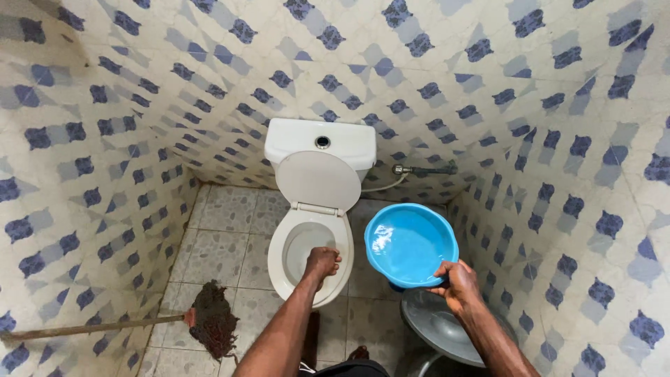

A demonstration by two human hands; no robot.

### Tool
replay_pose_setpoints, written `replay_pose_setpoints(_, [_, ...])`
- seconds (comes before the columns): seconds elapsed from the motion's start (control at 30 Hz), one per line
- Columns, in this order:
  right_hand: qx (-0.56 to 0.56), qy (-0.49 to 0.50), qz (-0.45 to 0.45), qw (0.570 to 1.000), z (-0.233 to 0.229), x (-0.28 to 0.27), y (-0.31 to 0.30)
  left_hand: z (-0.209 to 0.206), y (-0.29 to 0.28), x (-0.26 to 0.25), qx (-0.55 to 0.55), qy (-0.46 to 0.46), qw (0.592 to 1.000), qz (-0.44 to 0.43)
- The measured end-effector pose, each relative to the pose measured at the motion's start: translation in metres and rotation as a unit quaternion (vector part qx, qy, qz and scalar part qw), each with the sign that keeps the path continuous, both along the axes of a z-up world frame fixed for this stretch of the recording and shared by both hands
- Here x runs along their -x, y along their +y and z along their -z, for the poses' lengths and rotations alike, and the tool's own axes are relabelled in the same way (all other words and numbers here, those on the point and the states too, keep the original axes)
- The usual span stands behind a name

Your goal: Cleaning a toilet bowl with a cloth and rinsing with water from a basin.

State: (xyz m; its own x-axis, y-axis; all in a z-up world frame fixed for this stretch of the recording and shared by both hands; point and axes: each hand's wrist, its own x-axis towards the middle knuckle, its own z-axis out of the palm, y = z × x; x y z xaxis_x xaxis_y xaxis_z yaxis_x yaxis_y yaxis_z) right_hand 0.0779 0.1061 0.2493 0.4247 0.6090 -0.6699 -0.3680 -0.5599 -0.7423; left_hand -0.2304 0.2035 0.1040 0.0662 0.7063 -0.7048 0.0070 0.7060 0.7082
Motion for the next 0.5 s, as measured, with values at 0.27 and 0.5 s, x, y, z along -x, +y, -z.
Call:
replay_pose_setpoints(0.27, [0.009,-0.029,-0.045,0.999,-0.025,0.017,0.017,-0.005,-0.001,-0.012,-0.017,0.021,1.000,0.007])
replay_pose_setpoints(0.5, [-0.035,-0.149,-0.173,0.973,-0.029,0.056,0.066,0.022,0.065,0.005,-0.120,0.081,0.988,-0.063])
